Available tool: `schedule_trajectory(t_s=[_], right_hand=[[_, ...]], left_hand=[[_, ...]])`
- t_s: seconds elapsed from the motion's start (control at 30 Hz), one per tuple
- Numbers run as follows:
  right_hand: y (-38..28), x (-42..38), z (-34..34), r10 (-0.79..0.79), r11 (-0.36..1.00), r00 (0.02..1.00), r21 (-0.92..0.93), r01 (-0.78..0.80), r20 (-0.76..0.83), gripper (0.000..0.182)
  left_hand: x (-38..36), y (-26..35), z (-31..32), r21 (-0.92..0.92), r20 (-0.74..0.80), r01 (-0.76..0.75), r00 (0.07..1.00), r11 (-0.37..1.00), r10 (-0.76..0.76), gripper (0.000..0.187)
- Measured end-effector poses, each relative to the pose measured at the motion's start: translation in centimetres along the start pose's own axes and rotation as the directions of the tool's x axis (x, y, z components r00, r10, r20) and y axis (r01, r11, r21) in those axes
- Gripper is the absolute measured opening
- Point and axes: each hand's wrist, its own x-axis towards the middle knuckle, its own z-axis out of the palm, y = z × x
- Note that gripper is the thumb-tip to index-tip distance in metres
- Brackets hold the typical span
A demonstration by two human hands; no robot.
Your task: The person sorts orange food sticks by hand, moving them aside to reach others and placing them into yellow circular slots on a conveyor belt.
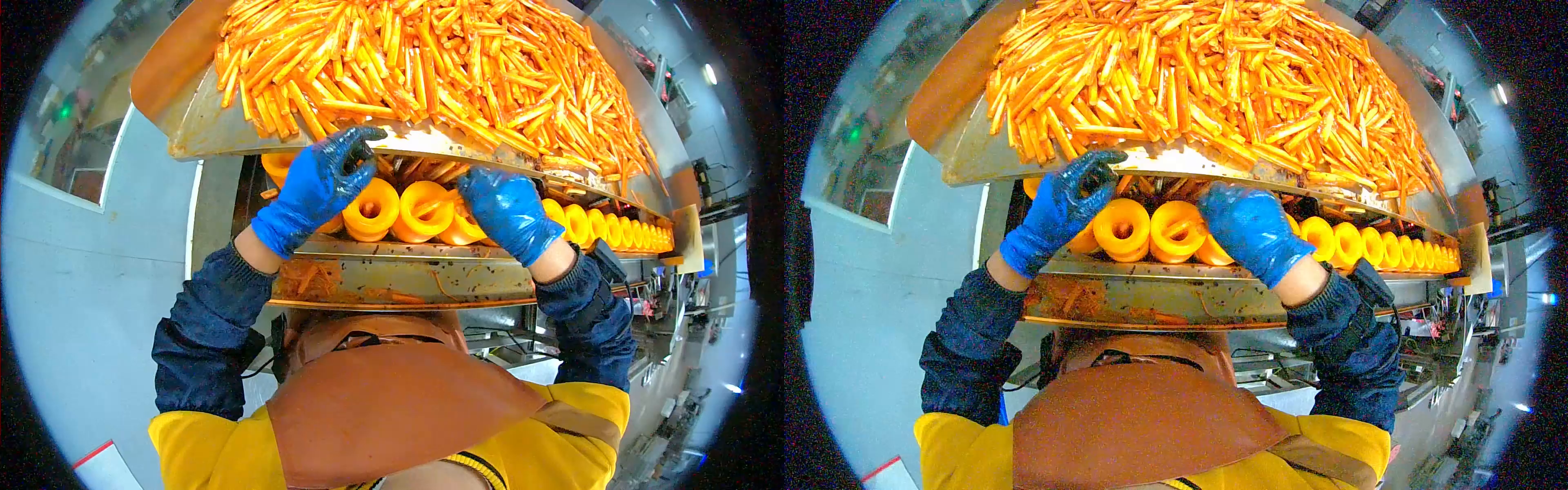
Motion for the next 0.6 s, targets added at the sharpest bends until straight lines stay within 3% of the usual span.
schedule_trajectory(t_s=[0.03,0.1,0.13,0.17,0.2,0.23,0.27,0.37,0.43,0.5,0.53,0.57,0.6], right_hand=[[-0.4,0.4,0.1,0.000,1.000,1.000,0.001,0.000,-0.004,0.006],[-1.1,1.0,0.3,-0.122,0.992,0.991,0.002,0.123,0.050,0.007],[-1.1,1.0,1.0,-0.087,0.995,0.981,0.054,0.079,0.172,0.015],[-1.0,0.9,1.4,-0.085,0.996,0.981,0.056,0.076,0.172,0.015],[-0.6,0.5,1.6,-0.035,0.987,0.984,0.158,0.007,0.173,0.021],[-0.1,0.2,1.9,0.014,0.965,0.984,0.257,-0.060,0.179,0.028],[0.2,-0.2,2.9,0.058,0.954,0.958,0.268,-0.137,0.281,0.036],[1.1,-0.9,4.6,0.122,0.944,0.977,0.284,-0.169,0.175,0.037],[1.6,-1.9,4.1,0.171,0.937,0.966,0.272,-0.220,0.192,0.031],[2.3,-2.9,3.7,0.391,0.836,0.913,0.460,-0.300,-0.115,0.016],[2.5,-3.0,3.2,0.559,0.718,0.813,0.586,-0.376,-0.163,0.015],[2.2,-3.6,3.5,0.742,0.402,0.670,0.799,-0.448,0.003,0.016],[2.3,-4.4,4.5,0.713,0.321,0.691,0.822,-0.469,0.116,0.019]], left_hand=[[0.3,0.1,-0.1,-0.065,-0.049,-0.004,0.999,0.998,0.001,0.032],[0.6,-0.4,-1.3,0.048,-0.108,-0.073,0.991,0.996,0.078,0.029],[0.7,-1.3,-2.2,0.094,-0.150,-0.082,0.984,0.992,0.096,0.028],[0.7,-1.6,-2.9,0.138,-0.190,-0.091,0.975,0.986,0.116,0.027],[0.3,-1.6,-3.7,0.113,-0.190,0.036,0.982,0.993,-0.014,0.025],[0.2,-2.0,-4.2,0.112,-0.190,0.035,0.982,0.993,-0.013,0.025],[0.2,-2.5,-4.8,0.130,-0.195,0.045,0.981,0.990,-0.019,0.025],[0.4,-3.1,-5.6,0.152,-0.187,0.043,0.982,0.987,-0.014,0.025],[0.5,-3.1,-5.6,0.171,-0.207,0.016,0.978,0.985,0.020,0.024],[0.7,-3.2,-5.7,0.174,-0.198,0.044,0.980,0.984,-0.009,0.023],[0.7,-3.4,-5.6,0.157,-0.199,0.039,0.980,0.987,-0.007,0.023],[0.8,-3.5,-5.5,0.140,-0.201,0.031,0.980,0.990,-0.003,0.022],[0.9,-3.5,-5.7,0.174,-0.143,0.062,0.989,0.983,-0.037,0.028]])
